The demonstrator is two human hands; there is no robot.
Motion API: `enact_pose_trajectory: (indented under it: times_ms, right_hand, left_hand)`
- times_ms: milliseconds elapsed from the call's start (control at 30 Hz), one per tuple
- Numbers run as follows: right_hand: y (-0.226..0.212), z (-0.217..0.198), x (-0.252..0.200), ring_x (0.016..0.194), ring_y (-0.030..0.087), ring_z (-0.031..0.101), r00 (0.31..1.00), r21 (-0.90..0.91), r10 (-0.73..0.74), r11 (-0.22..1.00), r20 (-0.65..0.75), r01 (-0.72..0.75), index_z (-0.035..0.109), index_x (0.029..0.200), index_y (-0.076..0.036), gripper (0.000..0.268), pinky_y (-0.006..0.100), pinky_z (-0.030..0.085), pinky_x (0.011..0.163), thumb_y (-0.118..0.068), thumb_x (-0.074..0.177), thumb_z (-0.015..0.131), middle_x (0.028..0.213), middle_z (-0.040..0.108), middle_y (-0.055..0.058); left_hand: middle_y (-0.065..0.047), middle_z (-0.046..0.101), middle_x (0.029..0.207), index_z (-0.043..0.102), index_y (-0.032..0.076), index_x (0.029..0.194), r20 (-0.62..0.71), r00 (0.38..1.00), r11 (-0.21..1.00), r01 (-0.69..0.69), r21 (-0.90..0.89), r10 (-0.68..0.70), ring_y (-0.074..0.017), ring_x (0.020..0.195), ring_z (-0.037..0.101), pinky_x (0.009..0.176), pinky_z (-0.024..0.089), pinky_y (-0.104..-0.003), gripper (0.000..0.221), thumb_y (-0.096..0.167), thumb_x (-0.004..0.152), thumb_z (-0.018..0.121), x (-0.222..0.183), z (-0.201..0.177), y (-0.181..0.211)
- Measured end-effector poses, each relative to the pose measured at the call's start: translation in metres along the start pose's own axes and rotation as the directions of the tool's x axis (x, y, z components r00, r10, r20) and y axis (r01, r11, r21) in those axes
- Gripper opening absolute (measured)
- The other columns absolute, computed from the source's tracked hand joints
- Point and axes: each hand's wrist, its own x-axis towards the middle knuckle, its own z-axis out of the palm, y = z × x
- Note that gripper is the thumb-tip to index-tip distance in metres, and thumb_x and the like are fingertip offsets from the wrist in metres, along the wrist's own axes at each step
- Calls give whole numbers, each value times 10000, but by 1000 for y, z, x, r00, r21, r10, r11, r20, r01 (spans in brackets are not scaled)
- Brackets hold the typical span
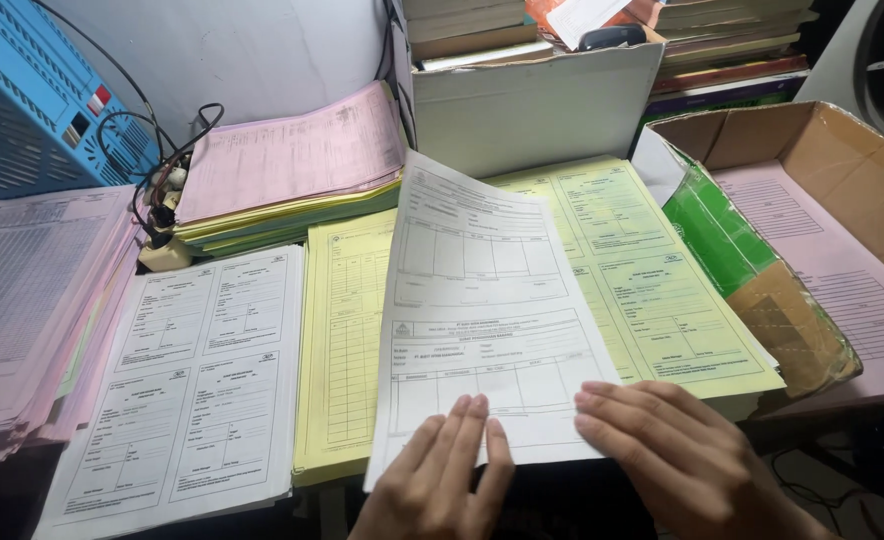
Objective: Sorting and inspecting stacks of printed forms on a desk
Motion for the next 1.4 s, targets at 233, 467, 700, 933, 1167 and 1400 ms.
enact_pose_trajectory:
  times_ms: [233,467,700,933,1167,1400]
  right_hand:
    - [19,-11,-35,1122,238,728,970,-131,231,967,81,-219,693,1187,-58,348,384,557,946,-147,854,747,1212,738,104]
    - [31,-7,-63,1230,205,697,928,-139,368,923,54,-358,717,1167,-86,370,344,518,1032,-138,805,772,1272,732,69]
    - [44,3,-82,1253,259,701,921,-124,385,919,65,-375,719,1168,-64,372,377,547,1070,-113,801,759,1291,730,106]
    - [44,5,-87,1326,239,674,907,-172,411,904,88,-392,712,1214,-90,391,367,534,1055,-104,824,738,1377,706,85]
    - [43,7,-87,1348,218,663,890,-171,450,885,79,-433,717,1212,-116,359,360,490,1062,-99,853,719,1388,706,58]
    - [46,6,-86,1305,250,685,903,-155,421,901,89,-405,717,1218,-80,388,382,524,1073,-94,830,735,1365,711,91]
  left_hand:
    - [-217,743,1160,687,-65,1177,148,989,990,11,141,-32,-269,1061,755,913,623,-345,212,-14,1011,566,-57,-34,-36]
    - [-212,720,1231,674,-69,1233,213,963,970,122,212,-168,-289,1128,725,987,590,-366,266,-5,1006,554,-128,-69,-71]
    - [-146,688,1353,644,5,1347,206,832,853,477,213,-516,-301,1315,638,1140,504,-411,568,-263,881,459,-192,-102,-88]
    - [-75,699,1342,653,86,1351,270,727,770,629,109,-632,-258,1325,629,1161,485,-398,502,-143,917,552,-228,-105,-98]
    - [-82,638,1437,620,140,1400,369,649,736,654,174,-665,-242,1409,552,1207,424,-440,570,80,834,652,-257,-104,-109]
    - [-10,491,1579,500,311,1512,565,570,756,635,159,-597,-268,1516,365,1207,277,-505,698,549,868,624,-228,-108,-109]
